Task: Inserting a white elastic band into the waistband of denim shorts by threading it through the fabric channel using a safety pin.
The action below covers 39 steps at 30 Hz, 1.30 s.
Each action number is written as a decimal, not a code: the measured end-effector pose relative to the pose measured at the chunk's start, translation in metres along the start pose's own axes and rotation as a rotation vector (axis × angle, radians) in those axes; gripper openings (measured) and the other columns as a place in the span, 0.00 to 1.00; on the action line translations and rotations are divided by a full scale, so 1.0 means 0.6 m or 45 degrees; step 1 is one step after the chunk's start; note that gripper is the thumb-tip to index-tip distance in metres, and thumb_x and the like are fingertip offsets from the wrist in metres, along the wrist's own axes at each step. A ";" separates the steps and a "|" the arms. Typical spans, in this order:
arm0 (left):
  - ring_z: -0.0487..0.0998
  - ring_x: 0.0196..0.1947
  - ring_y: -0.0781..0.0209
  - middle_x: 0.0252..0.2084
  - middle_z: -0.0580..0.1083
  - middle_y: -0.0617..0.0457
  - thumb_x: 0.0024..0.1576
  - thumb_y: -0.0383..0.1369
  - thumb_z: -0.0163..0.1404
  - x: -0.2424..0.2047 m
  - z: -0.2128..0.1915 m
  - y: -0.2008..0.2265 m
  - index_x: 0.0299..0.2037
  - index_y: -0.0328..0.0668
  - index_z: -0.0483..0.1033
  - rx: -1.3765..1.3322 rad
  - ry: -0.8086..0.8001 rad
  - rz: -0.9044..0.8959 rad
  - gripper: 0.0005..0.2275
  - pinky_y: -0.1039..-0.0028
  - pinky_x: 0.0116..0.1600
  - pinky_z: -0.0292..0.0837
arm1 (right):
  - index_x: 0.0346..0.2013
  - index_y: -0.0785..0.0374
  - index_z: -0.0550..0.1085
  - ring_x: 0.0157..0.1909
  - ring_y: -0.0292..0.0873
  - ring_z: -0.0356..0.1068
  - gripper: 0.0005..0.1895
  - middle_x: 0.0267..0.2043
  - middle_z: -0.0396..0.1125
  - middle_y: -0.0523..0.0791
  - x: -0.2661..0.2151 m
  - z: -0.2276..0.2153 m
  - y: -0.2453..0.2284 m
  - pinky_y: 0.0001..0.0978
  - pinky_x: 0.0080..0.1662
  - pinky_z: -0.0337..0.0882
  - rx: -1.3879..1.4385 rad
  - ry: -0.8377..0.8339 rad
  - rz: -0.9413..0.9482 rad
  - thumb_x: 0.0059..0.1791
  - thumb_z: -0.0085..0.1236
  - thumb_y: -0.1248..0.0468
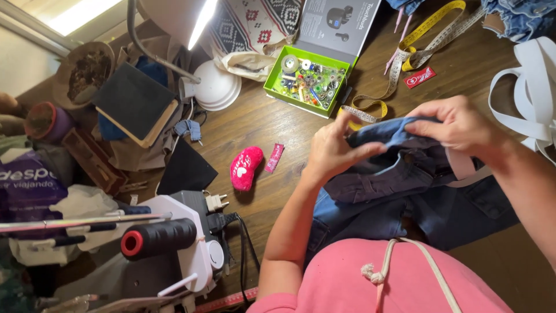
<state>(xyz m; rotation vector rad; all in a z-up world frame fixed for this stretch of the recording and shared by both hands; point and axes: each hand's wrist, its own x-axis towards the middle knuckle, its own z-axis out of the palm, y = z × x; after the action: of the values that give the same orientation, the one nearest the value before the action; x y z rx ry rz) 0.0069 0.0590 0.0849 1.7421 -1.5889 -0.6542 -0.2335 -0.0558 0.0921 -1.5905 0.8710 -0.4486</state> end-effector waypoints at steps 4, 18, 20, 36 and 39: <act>0.61 0.23 0.62 0.21 0.61 0.60 0.47 0.56 0.60 -0.033 -0.027 -0.053 0.25 0.50 0.64 -0.030 -0.201 0.072 0.23 0.67 0.32 0.54 | 0.45 0.71 0.82 0.37 0.37 0.71 0.10 0.38 0.77 0.47 -0.029 -0.027 -0.029 0.22 0.43 0.69 -0.206 0.132 -0.006 0.50 0.62 0.71; 0.83 0.47 0.59 0.47 0.81 0.53 0.45 0.60 0.59 0.077 -0.068 0.014 0.52 0.51 0.73 -0.196 -0.471 0.429 0.30 0.69 0.49 0.77 | 0.42 0.70 0.80 0.39 0.34 0.67 0.07 0.39 0.73 0.43 -0.084 0.017 -0.042 0.23 0.41 0.67 -0.258 0.231 -0.151 0.52 0.62 0.69; 0.81 0.41 0.59 0.41 0.80 0.57 0.44 0.54 0.63 0.090 -0.054 0.027 0.47 0.56 0.75 -0.125 -0.413 0.529 0.24 0.70 0.47 0.73 | 0.43 0.70 0.80 0.38 0.34 0.67 0.07 0.38 0.73 0.43 -0.090 0.019 -0.048 0.23 0.40 0.68 -0.247 0.286 -0.130 0.53 0.62 0.69; 0.78 0.33 0.65 0.33 0.79 0.62 0.56 0.41 0.56 0.067 -0.007 -0.012 0.38 0.51 0.79 -0.280 -0.316 0.674 0.07 0.73 0.39 0.68 | 0.41 0.57 0.81 0.19 0.38 0.58 0.07 0.23 0.68 0.38 -0.083 0.061 0.020 0.33 0.31 0.61 -1.078 0.508 -0.464 0.55 0.66 0.57; 0.82 0.35 0.61 0.34 0.81 0.57 0.54 0.38 0.60 0.066 0.012 -0.043 0.37 0.46 0.82 -0.424 -0.402 0.768 0.08 0.73 0.43 0.73 | 0.41 0.58 0.82 0.33 0.28 0.63 0.07 0.32 0.76 0.37 -0.065 0.055 -0.019 0.24 0.40 0.64 -0.777 0.239 -0.204 0.50 0.67 0.62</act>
<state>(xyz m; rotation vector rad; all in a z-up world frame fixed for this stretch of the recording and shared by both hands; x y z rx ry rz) 0.0235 0.0195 0.0637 0.8782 -1.9587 -0.8476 -0.2321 -0.0045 0.1030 -2.2148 1.0938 -0.4766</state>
